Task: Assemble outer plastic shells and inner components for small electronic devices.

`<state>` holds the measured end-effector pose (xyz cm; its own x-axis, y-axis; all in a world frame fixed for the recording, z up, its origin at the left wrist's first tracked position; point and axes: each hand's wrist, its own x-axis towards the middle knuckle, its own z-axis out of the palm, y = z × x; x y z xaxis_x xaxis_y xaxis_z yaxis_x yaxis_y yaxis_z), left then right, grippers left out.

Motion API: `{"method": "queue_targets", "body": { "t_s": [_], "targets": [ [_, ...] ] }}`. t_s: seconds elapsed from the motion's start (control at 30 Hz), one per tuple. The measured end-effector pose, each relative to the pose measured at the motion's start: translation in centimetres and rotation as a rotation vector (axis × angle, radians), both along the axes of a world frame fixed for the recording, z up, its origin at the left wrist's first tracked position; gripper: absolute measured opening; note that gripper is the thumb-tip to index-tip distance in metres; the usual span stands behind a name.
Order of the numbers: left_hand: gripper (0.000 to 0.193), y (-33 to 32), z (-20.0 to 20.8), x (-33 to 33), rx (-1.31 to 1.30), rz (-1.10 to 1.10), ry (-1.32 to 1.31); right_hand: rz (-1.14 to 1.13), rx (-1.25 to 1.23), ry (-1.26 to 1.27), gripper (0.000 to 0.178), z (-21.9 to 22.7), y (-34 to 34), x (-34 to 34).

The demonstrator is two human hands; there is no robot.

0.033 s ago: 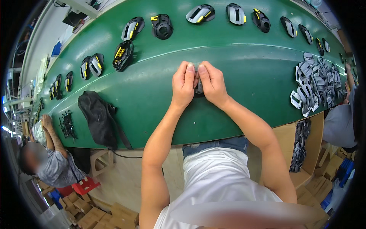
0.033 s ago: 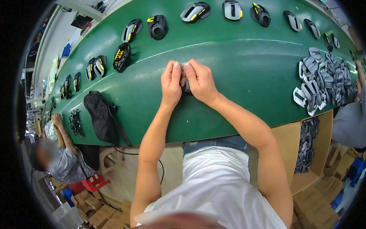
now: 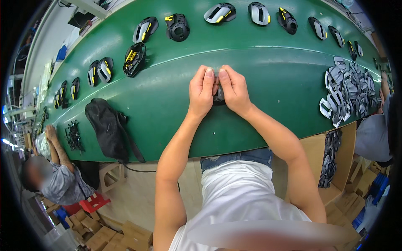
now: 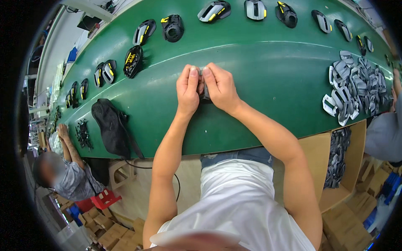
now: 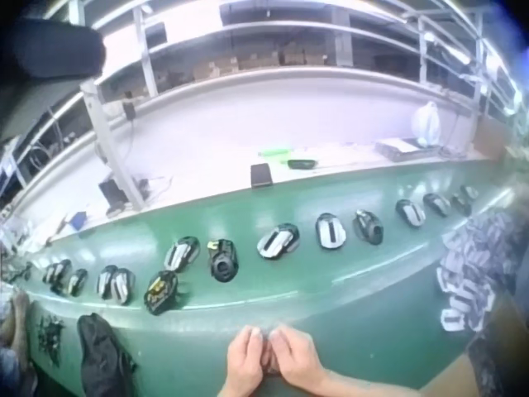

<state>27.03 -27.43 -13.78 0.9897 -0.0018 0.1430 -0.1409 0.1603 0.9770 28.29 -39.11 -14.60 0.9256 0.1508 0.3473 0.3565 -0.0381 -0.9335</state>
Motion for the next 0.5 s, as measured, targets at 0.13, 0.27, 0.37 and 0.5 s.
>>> {"method": "queue_targets", "body": {
  "t_s": [0.13,0.27,0.37,0.5],
  "targets": [
    [0.028,-0.13,-0.04,-0.42,-0.125,-0.010,0.026,0.038,0.131,0.076,0.028,0.02,0.31,-0.55],
    [0.027,-0.13,-0.36,-0.45,-0.091,-0.027,-0.041,0.034,0.083,-0.005,0.027,-0.13,0.02,-0.52],
    [0.026,-0.21,-0.61,-0.49,-0.051,-0.023,-0.037,0.009,0.008,-0.088,0.027,0.02,-0.17,-0.37],
    [0.027,-0.56,-0.73,-0.92,0.091,0.039,-0.116,-0.011,-0.063,-0.168,0.027,0.29,-0.18,-0.77]
  ]
}}
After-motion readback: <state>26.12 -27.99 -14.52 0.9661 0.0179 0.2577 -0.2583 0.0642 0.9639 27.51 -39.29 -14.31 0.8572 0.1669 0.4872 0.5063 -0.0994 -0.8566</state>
